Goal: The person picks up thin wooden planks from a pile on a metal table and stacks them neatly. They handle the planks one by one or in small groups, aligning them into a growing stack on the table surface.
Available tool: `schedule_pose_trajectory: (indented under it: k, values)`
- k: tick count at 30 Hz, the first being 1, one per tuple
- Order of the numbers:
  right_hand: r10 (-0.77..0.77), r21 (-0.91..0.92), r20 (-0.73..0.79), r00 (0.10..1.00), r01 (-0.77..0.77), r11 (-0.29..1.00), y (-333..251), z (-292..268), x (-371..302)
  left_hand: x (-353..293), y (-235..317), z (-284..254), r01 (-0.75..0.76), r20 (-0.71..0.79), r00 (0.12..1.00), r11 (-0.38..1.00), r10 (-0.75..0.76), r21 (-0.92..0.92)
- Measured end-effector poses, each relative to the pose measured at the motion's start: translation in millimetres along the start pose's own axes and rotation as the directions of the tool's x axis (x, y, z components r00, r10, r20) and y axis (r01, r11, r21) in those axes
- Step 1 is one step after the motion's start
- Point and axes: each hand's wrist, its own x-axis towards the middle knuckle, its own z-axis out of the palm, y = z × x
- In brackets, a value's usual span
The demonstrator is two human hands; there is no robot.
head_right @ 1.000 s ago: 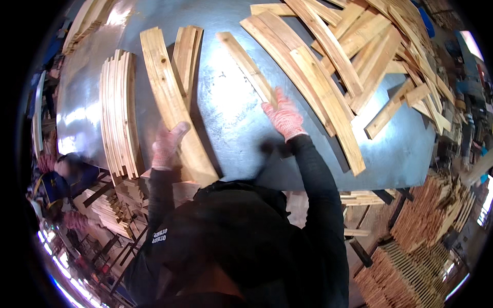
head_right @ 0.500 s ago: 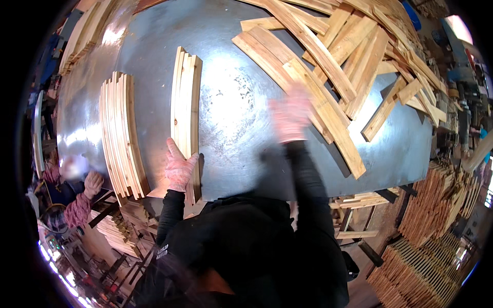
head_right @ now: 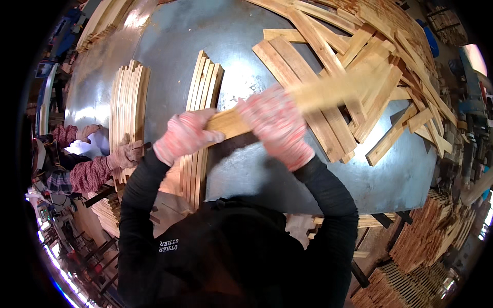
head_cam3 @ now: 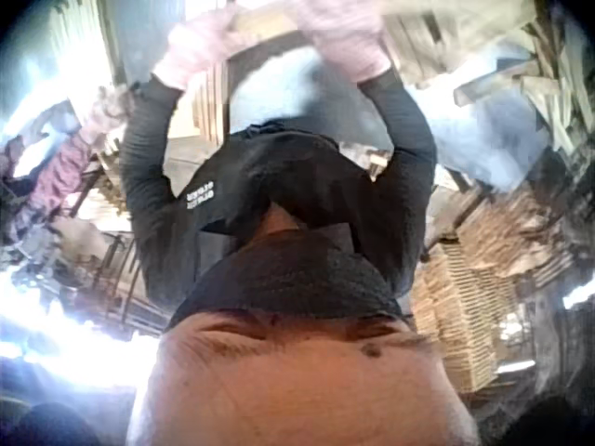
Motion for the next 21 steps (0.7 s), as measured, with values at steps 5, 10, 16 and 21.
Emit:
schedule_pose_trajectory:
  k: [5,10,16,21]
  values:
    - [0.691,-0.294,0.288,0.663,-0.626,0.722,87,63,-52,-39,-83,24,0.380,-0.296,0.842,0.886,-0.450,-0.267]
    - [0.635,-0.363,0.479,0.606,-0.521,0.772,107,101,-100,-104,-206,102,0.769,-0.422,0.562,0.637,-0.712,-0.050]
    - [0.666,0.282,0.427,0.612,-0.790,0.544,95,87,-95,-120,-240,147,0.708,-0.681,0.548,0.703,-0.486,0.067]
    - [0.560,0.727,0.686,0.464,-0.457,-0.512,-2,116,-80,-72,-121,127,0.014,-0.612,0.576,0.755,-0.542,-0.656]
